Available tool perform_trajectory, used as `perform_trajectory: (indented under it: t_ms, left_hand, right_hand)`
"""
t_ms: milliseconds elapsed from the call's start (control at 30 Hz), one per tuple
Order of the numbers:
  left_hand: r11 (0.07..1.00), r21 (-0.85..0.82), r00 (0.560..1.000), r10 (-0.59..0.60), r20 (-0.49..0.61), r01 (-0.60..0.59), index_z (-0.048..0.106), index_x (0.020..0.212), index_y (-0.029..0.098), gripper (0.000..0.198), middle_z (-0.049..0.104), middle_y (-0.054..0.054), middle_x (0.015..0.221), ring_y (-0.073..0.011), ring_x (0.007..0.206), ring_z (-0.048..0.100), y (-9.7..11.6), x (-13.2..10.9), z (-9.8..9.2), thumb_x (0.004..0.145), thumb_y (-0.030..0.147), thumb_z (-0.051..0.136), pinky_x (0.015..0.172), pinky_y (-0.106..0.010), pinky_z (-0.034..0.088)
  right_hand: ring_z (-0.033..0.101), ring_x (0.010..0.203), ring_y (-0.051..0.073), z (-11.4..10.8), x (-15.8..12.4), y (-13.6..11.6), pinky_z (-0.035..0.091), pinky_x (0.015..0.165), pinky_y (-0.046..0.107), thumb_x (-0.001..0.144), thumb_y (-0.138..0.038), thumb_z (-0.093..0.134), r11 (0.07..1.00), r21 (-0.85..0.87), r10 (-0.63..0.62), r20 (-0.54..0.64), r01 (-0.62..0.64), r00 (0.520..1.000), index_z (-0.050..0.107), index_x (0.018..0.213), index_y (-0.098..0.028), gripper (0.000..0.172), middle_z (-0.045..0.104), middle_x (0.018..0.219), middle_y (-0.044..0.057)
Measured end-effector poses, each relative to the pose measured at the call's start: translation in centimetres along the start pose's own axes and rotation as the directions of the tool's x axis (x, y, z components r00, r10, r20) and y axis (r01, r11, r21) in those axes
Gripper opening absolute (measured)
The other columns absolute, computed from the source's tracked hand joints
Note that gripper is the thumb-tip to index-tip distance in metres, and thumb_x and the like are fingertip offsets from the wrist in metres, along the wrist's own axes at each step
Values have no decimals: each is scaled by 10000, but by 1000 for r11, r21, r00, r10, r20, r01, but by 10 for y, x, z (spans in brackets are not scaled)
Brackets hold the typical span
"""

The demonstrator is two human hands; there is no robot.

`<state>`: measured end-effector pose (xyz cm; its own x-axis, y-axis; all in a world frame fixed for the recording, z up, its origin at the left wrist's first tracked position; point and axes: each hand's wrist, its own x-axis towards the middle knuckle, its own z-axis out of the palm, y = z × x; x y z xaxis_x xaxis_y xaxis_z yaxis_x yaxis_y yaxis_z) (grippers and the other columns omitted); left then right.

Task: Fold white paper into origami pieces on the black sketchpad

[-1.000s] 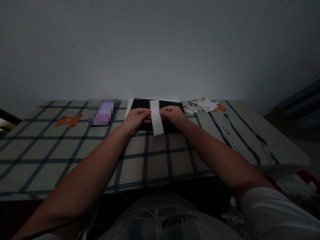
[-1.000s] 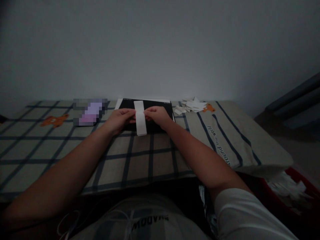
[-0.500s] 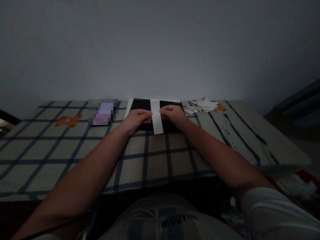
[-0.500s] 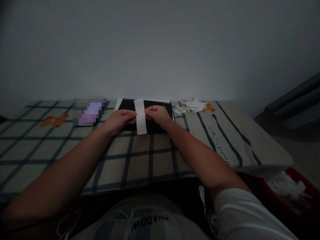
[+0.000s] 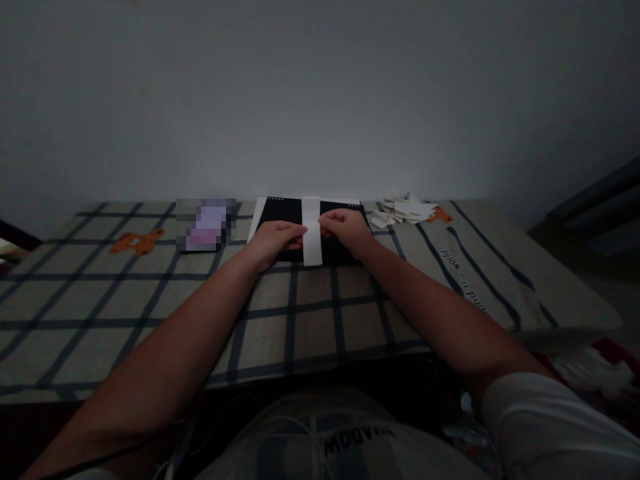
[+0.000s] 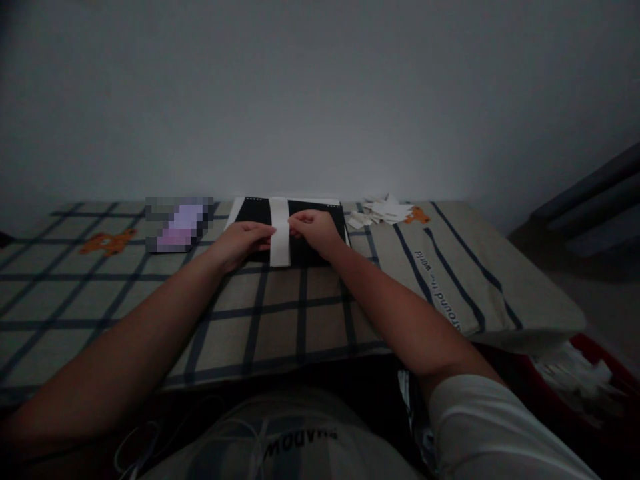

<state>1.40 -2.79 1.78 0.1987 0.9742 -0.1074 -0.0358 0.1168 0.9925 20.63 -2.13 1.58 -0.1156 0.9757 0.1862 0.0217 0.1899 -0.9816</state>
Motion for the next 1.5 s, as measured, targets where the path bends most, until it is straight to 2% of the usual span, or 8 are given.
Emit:
perform_trajectory:
  t_ms: [167,333,567,867,1133,1267,1400,1500]
  left_hand:
    - [999,34,998,34,-58,-32,736,678,152,193,719,-54,720,-124,662,637,1,-1,1,597,288,846,669,-244,535]
    - [995,24,989,94,-115,-92,722,679,151,189,710,-41,700,-120,640,627,4,-2,1,602,281,836,678,-253,537]
    - [990,72,977,128,-171,-117,701,685,153,181,692,-27,680,-121,620,613,5,1,-1,617,291,797,671,-263,529]
    - [945,250,935,269,-230,-211,716,691,158,239,686,-27,665,-132,600,572,3,-3,1,626,377,789,601,-256,452]
    - [956,230,944,237,-231,-184,729,732,151,230,699,-28,677,-133,612,591,6,-7,7,638,350,795,625,-258,475]
    - [981,112,964,177,-200,-157,721,742,143,222,709,-36,718,-125,642,613,6,-5,6,636,315,812,682,-264,518]
    - [997,-44,997,55,-44,-57,724,779,142,226,731,-61,812,-134,753,663,9,-4,0,675,321,813,787,-278,554]
    - [998,-61,998,-4,55,8,734,807,141,220,741,-86,880,-152,832,684,10,-5,-4,710,325,806,841,-296,563]
  right_hand:
    - [625,631,120,1,-1,-3,516,634,260,738,-274,735,998,61,-3,19,2,1000,706,765,-160,121,694,666,13]
    - [648,667,117,1,-2,-4,523,652,249,737,-302,767,982,169,65,91,-79,994,725,808,-155,169,722,723,31]
    - [651,670,107,-1,-2,0,524,629,223,717,-330,798,982,124,110,230,-142,967,738,800,-153,204,742,763,37]
    - [642,643,109,1,-3,-1,519,606,228,741,-314,776,991,66,100,188,-114,977,734,786,-156,169,732,740,38]
    - [621,612,115,2,-2,-1,512,604,243,747,-281,761,996,-28,92,135,-89,987,722,741,-158,129,701,660,25]
    - [619,608,114,1,-3,-2,511,606,248,756,-266,743,997,-3,79,132,-79,988,722,727,-161,111,701,664,26]
    - [617,615,108,-1,-3,-4,509,609,241,747,-272,748,995,43,86,108,-92,990,719,741,-158,119,702,670,19]
    - [623,627,111,-1,-3,-4,511,616,242,738,-284,761,993,60,93,93,-99,991,717,743,-159,132,705,674,21]
